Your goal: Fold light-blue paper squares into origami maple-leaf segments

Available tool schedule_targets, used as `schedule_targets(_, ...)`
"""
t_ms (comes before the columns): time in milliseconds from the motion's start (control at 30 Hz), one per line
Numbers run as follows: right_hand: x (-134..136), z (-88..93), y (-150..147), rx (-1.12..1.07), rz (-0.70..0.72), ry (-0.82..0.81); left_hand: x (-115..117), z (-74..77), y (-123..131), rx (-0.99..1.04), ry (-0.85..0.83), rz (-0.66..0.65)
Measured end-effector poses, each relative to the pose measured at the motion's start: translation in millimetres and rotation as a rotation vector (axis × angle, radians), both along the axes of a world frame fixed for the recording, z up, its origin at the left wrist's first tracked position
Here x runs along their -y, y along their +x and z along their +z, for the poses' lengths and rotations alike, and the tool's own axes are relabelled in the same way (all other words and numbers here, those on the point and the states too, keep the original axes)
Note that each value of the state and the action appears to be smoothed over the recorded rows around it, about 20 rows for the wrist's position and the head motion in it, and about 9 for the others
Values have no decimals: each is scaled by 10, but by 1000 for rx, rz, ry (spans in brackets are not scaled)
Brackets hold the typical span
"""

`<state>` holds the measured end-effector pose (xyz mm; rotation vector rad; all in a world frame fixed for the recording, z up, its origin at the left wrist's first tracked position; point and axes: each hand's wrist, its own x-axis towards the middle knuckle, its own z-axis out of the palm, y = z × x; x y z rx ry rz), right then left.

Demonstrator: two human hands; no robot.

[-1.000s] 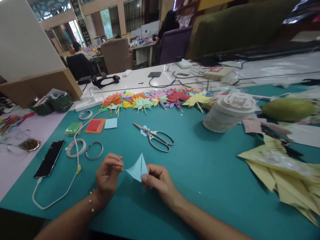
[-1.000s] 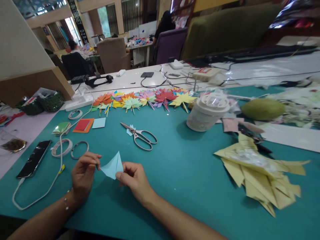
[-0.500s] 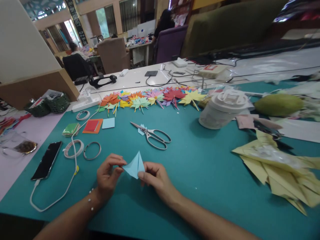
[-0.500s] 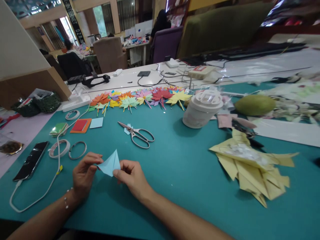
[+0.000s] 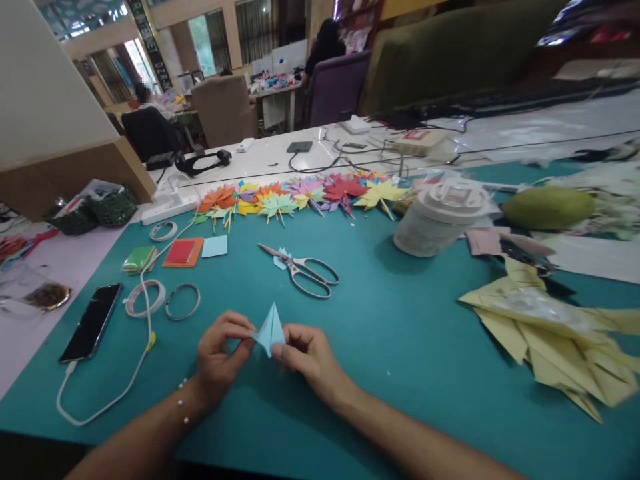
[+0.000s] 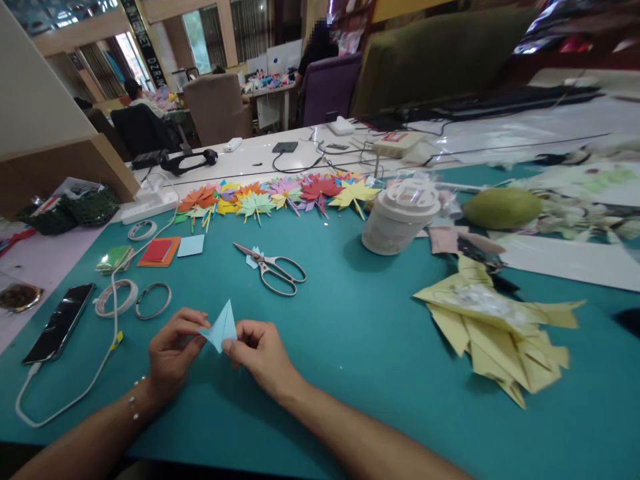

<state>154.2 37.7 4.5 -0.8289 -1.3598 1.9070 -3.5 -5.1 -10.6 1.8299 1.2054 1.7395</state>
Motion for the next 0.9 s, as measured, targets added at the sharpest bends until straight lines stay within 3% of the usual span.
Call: schedule_targets(900, -20, -15, -22, 57, -11, -4, 14, 40, 0, -131, 40, 15)
